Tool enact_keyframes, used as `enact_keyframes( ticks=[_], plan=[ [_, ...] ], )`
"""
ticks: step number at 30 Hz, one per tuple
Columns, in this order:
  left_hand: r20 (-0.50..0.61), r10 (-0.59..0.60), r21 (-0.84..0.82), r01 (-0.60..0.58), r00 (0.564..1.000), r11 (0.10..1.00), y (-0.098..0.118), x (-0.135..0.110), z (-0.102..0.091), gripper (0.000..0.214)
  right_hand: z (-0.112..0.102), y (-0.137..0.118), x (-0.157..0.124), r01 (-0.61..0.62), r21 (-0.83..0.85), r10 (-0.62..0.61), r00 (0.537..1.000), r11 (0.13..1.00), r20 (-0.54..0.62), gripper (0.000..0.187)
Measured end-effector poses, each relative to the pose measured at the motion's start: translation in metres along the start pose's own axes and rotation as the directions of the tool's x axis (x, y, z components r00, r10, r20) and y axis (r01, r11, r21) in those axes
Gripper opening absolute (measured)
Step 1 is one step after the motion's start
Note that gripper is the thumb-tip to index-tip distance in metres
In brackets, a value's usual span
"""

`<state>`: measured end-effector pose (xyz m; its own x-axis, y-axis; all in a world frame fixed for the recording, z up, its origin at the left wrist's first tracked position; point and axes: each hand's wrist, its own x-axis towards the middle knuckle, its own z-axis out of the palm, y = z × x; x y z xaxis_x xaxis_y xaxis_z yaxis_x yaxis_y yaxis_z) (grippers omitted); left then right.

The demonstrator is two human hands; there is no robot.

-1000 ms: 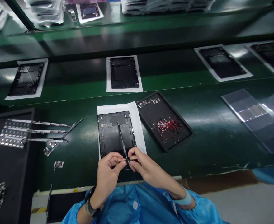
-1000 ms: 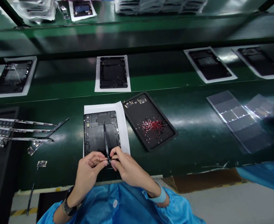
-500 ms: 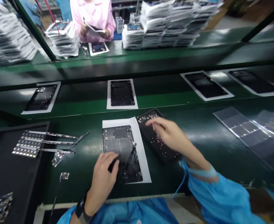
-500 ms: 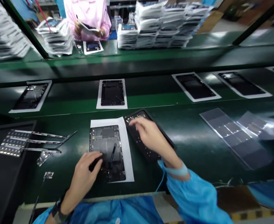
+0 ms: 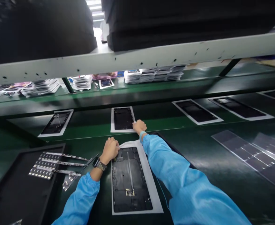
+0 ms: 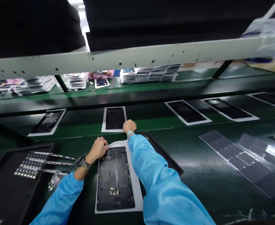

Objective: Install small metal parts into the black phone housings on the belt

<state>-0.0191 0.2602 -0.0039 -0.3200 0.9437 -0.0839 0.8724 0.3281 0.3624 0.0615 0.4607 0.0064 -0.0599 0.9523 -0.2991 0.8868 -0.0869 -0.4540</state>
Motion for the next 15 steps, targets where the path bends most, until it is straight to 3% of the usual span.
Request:
enact_keyframes(
  ticks=[9,15],
  plan=[
    [0.03,0.115,-0.103,-0.112,0.993,0.988,-0.009,0.007,0.007,0.01,0.008,-0.021,0.005,-0.119,0.255,0.109,0.993,0.96,0.054,0.034],
    [0.009,0.076,-0.158,-0.074,0.997,0.985,-0.026,0.052,0.0,0.008,-0.005,-0.022,0.018,-0.12,0.579,0.002,0.98,0.806,0.2,0.033]
  ],
)
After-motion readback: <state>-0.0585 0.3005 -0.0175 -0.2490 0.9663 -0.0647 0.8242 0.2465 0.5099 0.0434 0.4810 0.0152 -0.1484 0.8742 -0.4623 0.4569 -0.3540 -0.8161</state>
